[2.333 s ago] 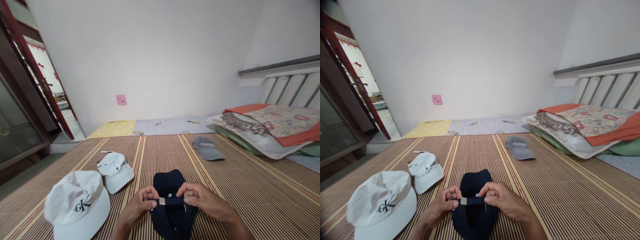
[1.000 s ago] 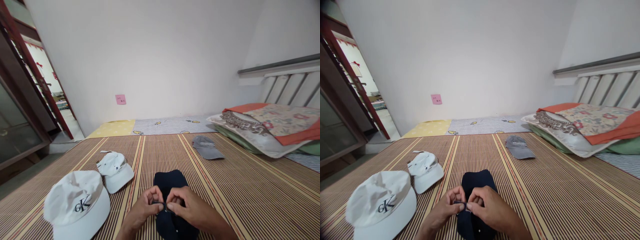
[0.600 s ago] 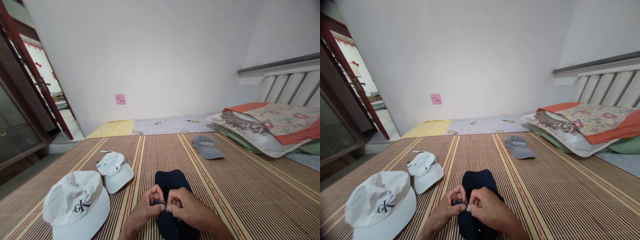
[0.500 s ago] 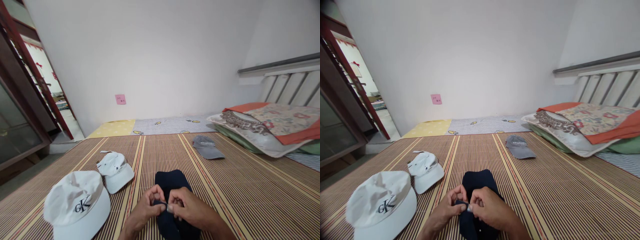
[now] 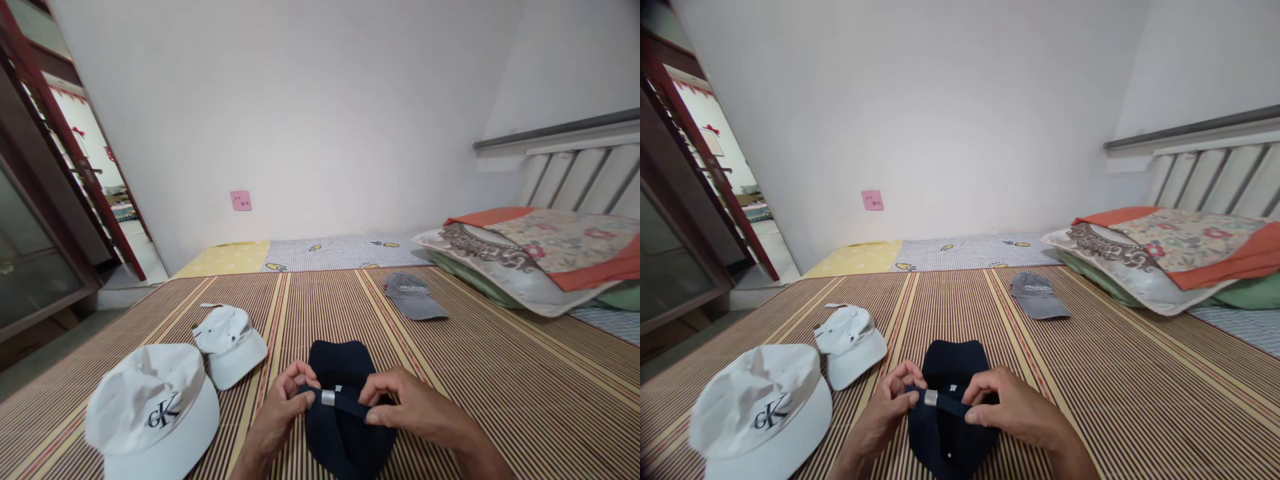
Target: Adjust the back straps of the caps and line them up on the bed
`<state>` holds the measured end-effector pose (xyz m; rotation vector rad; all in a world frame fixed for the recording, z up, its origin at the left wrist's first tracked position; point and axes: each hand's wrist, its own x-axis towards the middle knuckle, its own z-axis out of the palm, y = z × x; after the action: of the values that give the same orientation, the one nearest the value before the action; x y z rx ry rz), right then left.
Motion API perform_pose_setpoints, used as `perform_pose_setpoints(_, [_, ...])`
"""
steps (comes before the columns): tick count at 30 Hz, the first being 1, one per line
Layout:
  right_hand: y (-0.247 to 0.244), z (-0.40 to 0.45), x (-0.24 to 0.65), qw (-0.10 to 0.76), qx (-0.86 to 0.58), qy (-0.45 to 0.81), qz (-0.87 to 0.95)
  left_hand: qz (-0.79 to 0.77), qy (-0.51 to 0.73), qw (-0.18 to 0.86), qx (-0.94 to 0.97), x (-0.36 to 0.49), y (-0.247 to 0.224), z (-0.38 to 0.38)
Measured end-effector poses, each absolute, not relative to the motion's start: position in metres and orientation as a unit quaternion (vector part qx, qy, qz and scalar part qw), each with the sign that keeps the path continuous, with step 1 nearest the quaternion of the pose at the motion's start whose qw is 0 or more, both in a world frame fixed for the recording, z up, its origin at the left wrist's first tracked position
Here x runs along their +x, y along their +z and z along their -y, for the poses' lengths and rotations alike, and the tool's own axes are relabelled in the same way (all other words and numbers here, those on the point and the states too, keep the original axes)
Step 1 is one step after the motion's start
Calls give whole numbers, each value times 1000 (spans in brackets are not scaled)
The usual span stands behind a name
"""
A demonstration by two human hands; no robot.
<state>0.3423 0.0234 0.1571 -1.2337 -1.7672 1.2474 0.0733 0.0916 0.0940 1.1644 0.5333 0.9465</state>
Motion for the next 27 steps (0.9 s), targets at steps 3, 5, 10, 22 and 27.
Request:
perform_pose_setpoints(3, [154, -25, 345, 337, -473, 468, 666, -241, 411, 696, 537, 71, 100, -91])
perform_pose_setpoints(5, [153, -26, 348, 372, -468, 463, 654, -256, 383, 677, 574, 69, 104, -91])
perform_pose_setpoints(10, [152, -26, 356, 378, -474, 463, 646, -276, 367, 644, 611, 63, 104, -95])
perform_pose_setpoints(22, [116, -43, 374, 332, -641, 217, 657, -266, 393, 592, 651, 47, 105, -105])
perform_pose_setpoints(27, [96, -53, 384, 293, -665, 157, 669, -361, 393, 510, 674, 42, 100, -113])
